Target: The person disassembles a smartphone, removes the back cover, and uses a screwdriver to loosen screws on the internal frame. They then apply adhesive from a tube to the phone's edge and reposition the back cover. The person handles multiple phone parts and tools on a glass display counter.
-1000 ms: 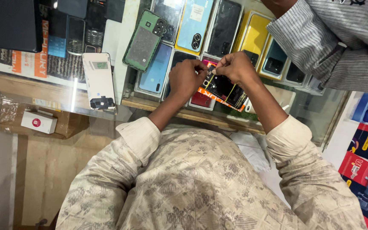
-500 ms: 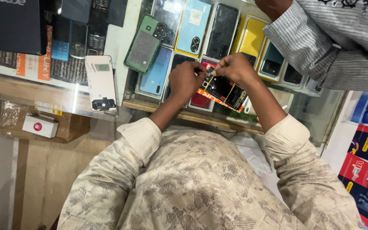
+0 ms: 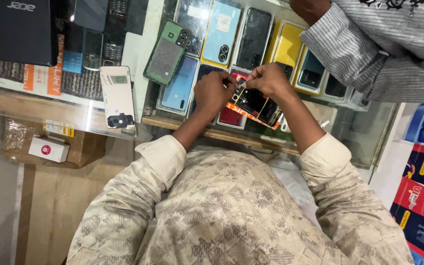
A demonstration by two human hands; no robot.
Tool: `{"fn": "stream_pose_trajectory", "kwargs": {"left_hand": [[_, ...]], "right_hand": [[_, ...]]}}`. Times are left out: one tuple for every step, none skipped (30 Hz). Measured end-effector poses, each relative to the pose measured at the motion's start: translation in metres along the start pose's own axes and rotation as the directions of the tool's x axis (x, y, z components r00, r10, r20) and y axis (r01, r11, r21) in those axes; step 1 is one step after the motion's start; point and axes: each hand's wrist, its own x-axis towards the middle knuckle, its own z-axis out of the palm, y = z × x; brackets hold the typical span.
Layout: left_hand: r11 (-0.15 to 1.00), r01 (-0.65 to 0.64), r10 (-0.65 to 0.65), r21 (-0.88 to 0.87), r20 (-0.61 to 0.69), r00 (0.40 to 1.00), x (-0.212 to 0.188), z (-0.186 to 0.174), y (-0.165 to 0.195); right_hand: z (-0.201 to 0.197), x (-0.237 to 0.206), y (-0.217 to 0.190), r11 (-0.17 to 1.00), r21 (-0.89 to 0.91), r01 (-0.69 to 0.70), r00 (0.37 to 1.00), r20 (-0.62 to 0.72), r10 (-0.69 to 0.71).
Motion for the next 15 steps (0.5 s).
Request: {"fn": "stream_pose_trajectory", "kwargs": {"left_hand": [[1.000, -0.003, 0.003, 0.011, -0.003, 1.000, 0.000, 0.000, -0.001], [1.000, -0.008, 0.008, 0.021, -0.003, 1.000, 0.001, 0.000, -0.002], [0.999, -0.015, 0.016, 0.031, -0.003, 1.000, 0.002, 0.001, -0.002], [0.999, -0.017, 0.017, 0.032, -0.003, 1.000, 0.003, 0.001, -0.002], [0.999, -0.019, 0.019, 0.035, -0.005, 1.000, 0.003, 0.001, -0.002], [0.999, -0.020, 0.020, 0.038, -0.007, 1.000, 0.003, 0.001, -0.002], [0.999, -0.030, 0.031, 0.037, -0.014, 0.999, 0.003, 0.000, -0.002], [0.999, -0.038, 0.039, 0.036, -0.023, 0.999, 0.003, 0.000, -0.002], [0.998, -0.044, 0.045, 0.036, -0.034, 0.998, 0.003, -0.001, -0.002], [0.998, -0.037, 0.039, 0.049, -0.043, 0.998, 0.004, -0.002, -0.003], [0.998, -0.030, 0.033, 0.061, -0.048, 0.998, 0.004, -0.002, -0.002], [0.997, -0.023, 0.027, 0.074, -0.050, 0.998, 0.005, -0.002, -0.001], [0.997, -0.009, 0.013, 0.075, -0.048, 0.999, 0.003, -0.002, -0.001], [0.997, 0.001, 0.002, 0.075, -0.043, 0.999, 0.003, -0.002, -0.001], [0.997, 0.007, -0.004, 0.076, -0.039, 0.999, 0.004, -0.002, 0.001]], "right_hand": [[0.002, -0.001, -0.002, 0.999, -0.019, -0.038, 0.999, -0.018, 0.038], [0.003, -0.002, -0.004, 0.998, -0.027, -0.049, 0.999, -0.022, 0.048], [0.003, -0.004, -0.006, 0.998, -0.034, -0.059, 0.998, -0.028, 0.058], [0.003, -0.007, -0.009, 0.997, -0.040, -0.069, 0.997, -0.035, 0.067], [0.001, -0.011, -0.013, 1.000, -0.004, -0.024, 0.999, -0.047, 0.024], [-0.002, -0.019, -0.017, 0.999, 0.031, 0.022, 0.998, -0.060, -0.020], [-0.003, -0.028, -0.022, 0.996, 0.063, 0.068, 0.995, -0.073, -0.064], [-0.004, -0.041, -0.030, 0.983, 0.118, 0.138, 0.985, -0.121, -0.124], [-0.005, -0.057, -0.040, 0.963, 0.171, 0.210, 0.969, -0.170, -0.181], [-0.004, -0.078, -0.052, 0.935, 0.221, 0.278, 0.948, -0.219, -0.230], [-0.003, -0.104, -0.065, 0.881, 0.296, 0.368, 0.923, -0.232, -0.307], [-0.005, -0.135, -0.078, 0.814, 0.369, 0.448, 0.892, -0.253, -0.376], [-0.006, -0.174, -0.090, 0.809, 0.356, 0.468, 0.883, -0.225, -0.412], [-0.008, -0.211, -0.102, 0.690, 0.520, 0.503, 0.850, -0.153, -0.504], [-0.011, -0.244, -0.114, 0.575, 0.617, 0.538, 0.773, -0.090, -0.628]]}}
